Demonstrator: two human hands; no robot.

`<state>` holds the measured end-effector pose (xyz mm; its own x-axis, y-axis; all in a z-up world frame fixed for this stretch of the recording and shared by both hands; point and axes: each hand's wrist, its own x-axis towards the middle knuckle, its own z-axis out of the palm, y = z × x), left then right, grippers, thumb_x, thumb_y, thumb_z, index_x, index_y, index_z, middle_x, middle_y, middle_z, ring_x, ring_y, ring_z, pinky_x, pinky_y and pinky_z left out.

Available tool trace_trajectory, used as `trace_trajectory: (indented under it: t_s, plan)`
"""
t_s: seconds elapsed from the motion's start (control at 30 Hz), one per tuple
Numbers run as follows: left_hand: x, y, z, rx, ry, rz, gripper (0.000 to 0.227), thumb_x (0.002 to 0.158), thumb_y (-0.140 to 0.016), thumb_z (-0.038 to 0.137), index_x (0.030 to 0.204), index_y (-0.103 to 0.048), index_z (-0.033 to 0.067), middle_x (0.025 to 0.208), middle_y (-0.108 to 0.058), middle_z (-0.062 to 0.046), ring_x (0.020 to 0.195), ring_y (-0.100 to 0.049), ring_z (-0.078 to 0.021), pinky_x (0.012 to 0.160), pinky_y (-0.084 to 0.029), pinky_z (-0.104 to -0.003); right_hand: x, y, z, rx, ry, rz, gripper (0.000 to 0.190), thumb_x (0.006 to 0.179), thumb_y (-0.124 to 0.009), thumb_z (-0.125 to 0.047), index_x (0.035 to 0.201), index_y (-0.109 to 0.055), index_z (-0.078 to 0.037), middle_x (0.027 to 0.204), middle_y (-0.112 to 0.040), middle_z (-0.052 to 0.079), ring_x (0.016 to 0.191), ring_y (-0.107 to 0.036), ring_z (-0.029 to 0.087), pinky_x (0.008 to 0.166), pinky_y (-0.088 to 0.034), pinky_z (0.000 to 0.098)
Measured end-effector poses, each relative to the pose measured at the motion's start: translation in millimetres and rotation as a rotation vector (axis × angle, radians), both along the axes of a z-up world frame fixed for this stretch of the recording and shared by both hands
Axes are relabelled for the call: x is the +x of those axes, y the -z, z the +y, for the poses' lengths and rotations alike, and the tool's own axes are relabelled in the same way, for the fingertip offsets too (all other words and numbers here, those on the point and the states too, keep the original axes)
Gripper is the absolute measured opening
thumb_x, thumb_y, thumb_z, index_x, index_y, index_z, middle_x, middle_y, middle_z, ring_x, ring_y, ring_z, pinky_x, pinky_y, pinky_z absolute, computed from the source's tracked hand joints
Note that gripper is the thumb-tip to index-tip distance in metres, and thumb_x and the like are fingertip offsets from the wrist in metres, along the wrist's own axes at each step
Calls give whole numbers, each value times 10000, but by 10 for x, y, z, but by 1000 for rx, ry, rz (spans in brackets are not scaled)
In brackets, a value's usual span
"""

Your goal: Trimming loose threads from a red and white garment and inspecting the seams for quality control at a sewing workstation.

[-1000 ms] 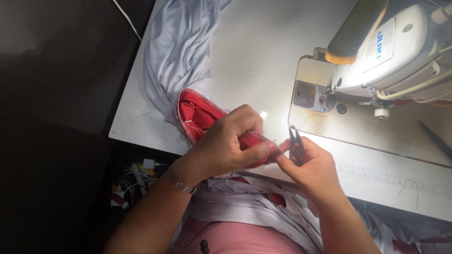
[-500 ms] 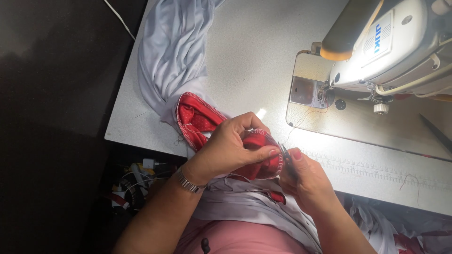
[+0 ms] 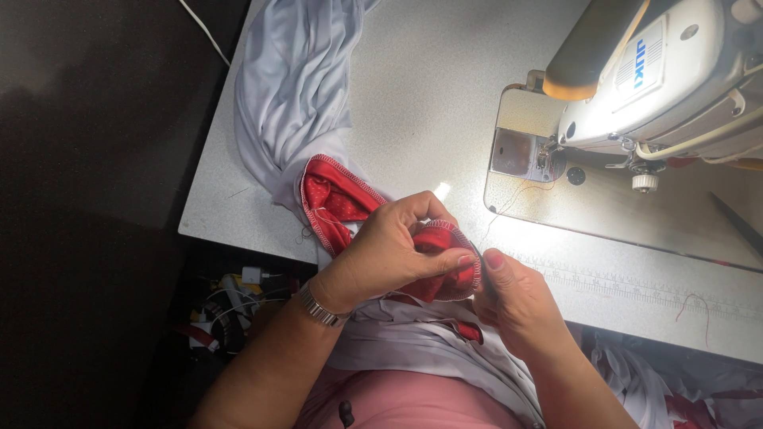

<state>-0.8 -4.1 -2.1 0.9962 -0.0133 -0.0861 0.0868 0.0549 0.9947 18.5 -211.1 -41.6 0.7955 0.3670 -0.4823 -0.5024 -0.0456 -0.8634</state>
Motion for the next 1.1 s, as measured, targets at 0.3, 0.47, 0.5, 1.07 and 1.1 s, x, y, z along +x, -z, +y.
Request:
trace_trajectory:
  t_s: [0.3, 0.47, 0.5, 1.07, 1.1]
  plan:
    - [31, -123, 106, 322, 123, -522, 213, 883, -757, 114, 904, -545, 114, 922, -556, -12, 858, -568, -142, 799, -454, -243, 57, -250, -46, -136, -28, -283, 176, 884, -765, -201, 877, -662, -59, 571, -447, -17, 513, -353, 85, 490, -279, 225]
    - [114, -150, 292, 665, 171, -592, 421, 858, -774, 324, 717, -424, 137, 682, -407, 44, 647, -472, -154, 996, -417, -359, 143, -350, -115, -86, -44, -134, 441, 810, -766, -196, 1221, -636, -103, 578, -441, -11, 457, -377, 81, 439, -266, 217]
    - [121, -176, 256, 666, 175, -592, 421, 858, -774, 324, 717, -424, 137, 682, -407, 44, 647, -472, -154, 996, -417, -359, 134, -279, -81, -85, -41, -132, 441, 810, -766, -196, 1221, -636, -103, 578, -441, -11, 457, -377, 81, 439, -266, 217]
    - [126, 101, 708, 1267, 146, -381, 294, 878, -760, 314, 1151, -690, 231, 1041, -645, 41, 955, -637, -202, 908, -419, -440, 63, -166, -450, -359, 71, -745, 83, 890, -770, -88, 959, -723, -84, 951, -650, 28, 878, -593, 104, 760, -455, 200]
    - [117, 91, 732, 1270, 141, -381, 294, 878, -760, 314, 1151, -690, 231, 1041, -645, 41, 955, -637, -202, 908, -419, -440, 53, -202, -468, -356, 69, -749, 83, 890, -770, -88, 959, -723, -84, 951, -650, 28, 878, -593, 104, 760, -455, 200]
